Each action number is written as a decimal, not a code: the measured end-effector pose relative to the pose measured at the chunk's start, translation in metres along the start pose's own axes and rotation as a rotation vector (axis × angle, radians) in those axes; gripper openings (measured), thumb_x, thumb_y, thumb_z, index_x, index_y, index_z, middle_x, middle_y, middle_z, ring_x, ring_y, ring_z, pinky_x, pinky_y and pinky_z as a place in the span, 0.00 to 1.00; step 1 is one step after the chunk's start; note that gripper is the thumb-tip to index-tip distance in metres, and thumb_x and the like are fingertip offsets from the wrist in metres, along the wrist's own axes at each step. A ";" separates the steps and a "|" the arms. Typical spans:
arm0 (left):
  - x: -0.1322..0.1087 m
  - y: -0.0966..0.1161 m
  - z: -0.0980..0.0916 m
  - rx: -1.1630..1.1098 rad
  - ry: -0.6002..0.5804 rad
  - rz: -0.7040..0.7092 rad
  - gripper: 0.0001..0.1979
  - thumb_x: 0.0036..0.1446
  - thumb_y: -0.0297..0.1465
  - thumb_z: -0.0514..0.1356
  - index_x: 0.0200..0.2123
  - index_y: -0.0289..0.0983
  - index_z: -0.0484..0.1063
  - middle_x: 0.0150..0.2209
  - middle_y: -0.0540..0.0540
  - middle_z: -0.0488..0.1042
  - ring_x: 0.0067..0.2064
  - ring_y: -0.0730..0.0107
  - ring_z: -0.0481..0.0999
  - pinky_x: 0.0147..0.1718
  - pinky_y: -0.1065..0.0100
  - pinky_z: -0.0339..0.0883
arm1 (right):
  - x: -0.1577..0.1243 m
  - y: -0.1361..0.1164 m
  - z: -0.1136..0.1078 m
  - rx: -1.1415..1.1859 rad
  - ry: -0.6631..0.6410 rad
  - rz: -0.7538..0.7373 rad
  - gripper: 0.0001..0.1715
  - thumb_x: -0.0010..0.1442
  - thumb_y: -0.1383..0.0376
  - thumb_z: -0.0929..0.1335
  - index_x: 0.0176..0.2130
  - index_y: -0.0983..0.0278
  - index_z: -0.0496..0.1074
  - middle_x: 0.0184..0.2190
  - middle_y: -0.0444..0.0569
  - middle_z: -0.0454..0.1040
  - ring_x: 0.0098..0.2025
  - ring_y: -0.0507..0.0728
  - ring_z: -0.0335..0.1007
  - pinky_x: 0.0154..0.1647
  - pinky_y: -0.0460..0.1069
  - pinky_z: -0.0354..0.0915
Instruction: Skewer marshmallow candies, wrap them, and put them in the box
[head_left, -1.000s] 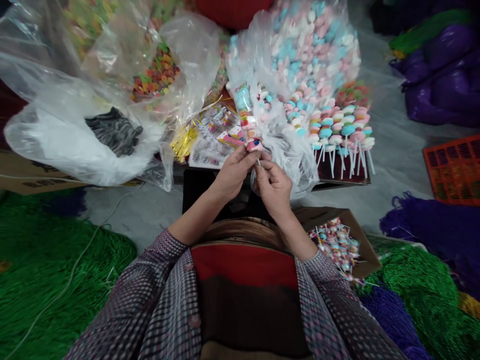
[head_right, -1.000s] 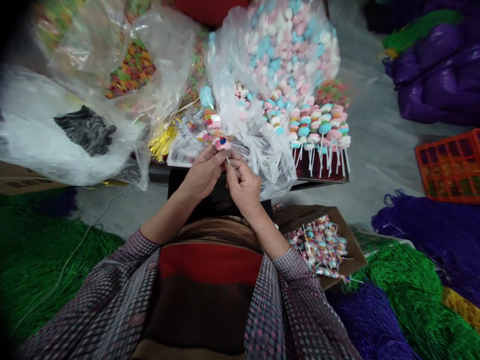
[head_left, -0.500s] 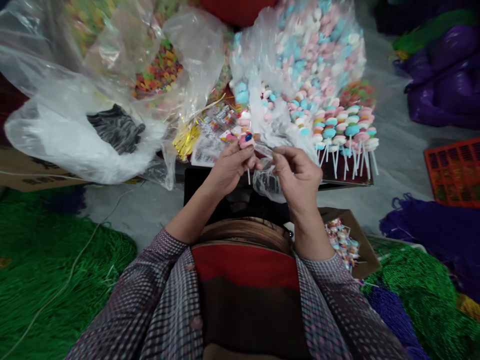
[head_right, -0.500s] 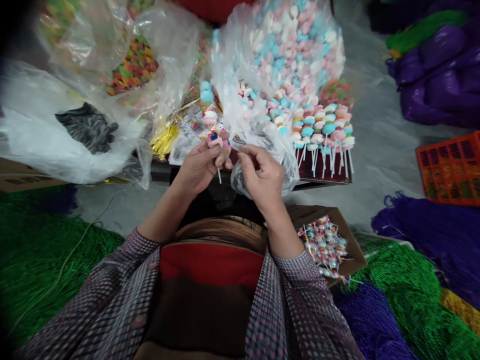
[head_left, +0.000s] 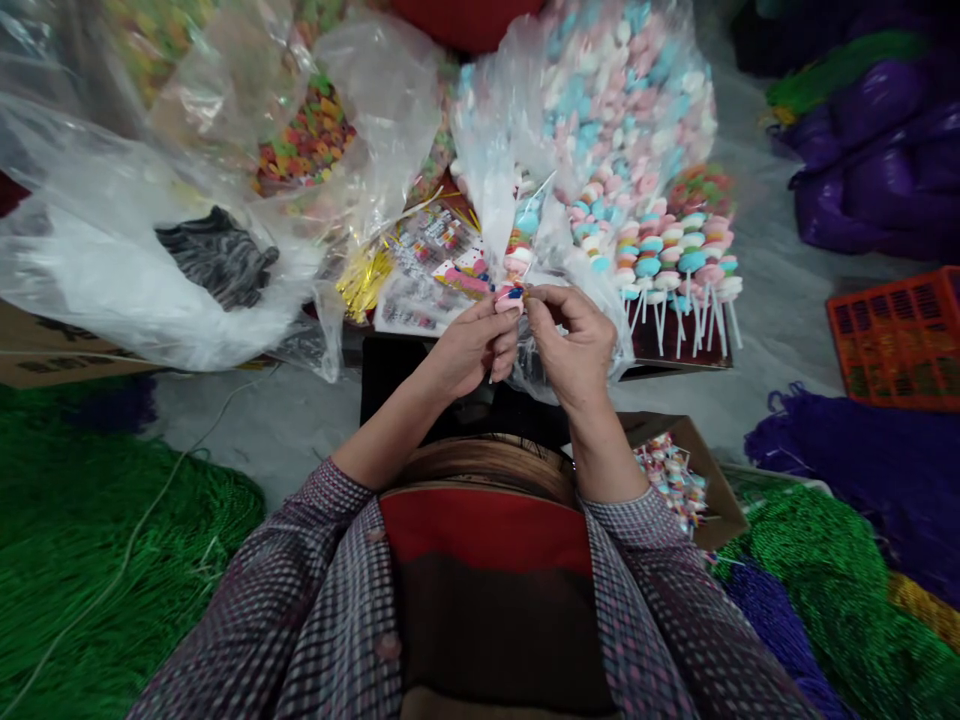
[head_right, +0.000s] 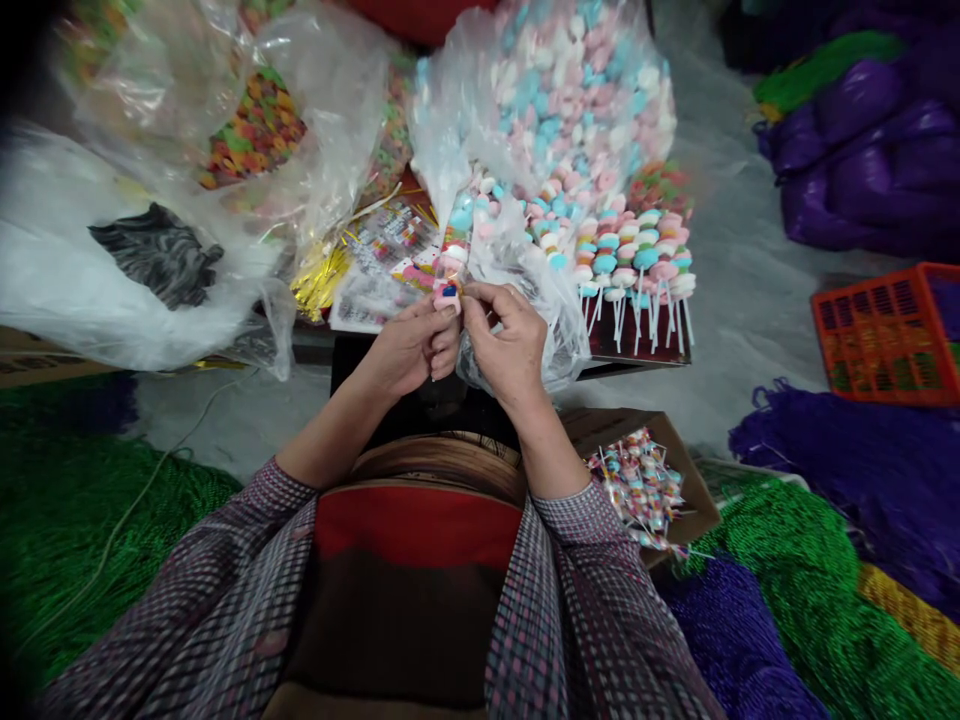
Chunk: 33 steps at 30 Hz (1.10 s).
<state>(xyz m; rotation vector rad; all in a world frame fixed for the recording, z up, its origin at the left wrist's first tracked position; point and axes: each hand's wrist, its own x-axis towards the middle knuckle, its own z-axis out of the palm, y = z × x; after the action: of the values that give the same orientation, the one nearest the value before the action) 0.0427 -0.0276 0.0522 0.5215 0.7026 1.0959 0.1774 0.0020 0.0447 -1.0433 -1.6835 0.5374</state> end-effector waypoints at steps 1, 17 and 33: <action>0.000 0.000 0.000 -0.004 0.003 -0.010 0.12 0.60 0.34 0.65 0.34 0.40 0.62 0.19 0.61 0.61 0.15 0.82 0.61 0.13 0.76 0.51 | 0.000 0.000 0.001 -0.008 0.007 0.000 0.06 0.64 0.66 0.69 0.36 0.60 0.78 0.32 0.43 0.80 0.31 0.51 0.73 0.34 0.48 0.71; 0.005 -0.005 0.017 -0.071 0.349 0.112 0.06 0.64 0.29 0.62 0.39 0.39 0.66 0.16 0.63 0.53 0.13 0.88 0.47 0.14 0.80 0.38 | -0.003 0.005 0.004 -0.150 -0.052 -0.153 0.07 0.59 0.70 0.66 0.31 0.61 0.72 0.24 0.41 0.71 0.26 0.50 0.66 0.31 0.47 0.65; 0.006 -0.001 0.005 -0.158 0.124 -0.041 0.12 0.69 0.34 0.57 0.32 0.37 0.65 0.17 0.60 0.60 0.14 0.86 0.55 0.14 0.80 0.45 | -0.009 0.018 -0.004 -0.107 -0.005 -0.120 0.11 0.66 0.65 0.67 0.48 0.58 0.75 0.42 0.48 0.81 0.40 0.55 0.78 0.43 0.53 0.75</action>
<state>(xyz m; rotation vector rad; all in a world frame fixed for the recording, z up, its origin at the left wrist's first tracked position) 0.0489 -0.0226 0.0529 0.3050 0.7241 1.1416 0.1886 0.0034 0.0277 -1.0098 -1.7827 0.3767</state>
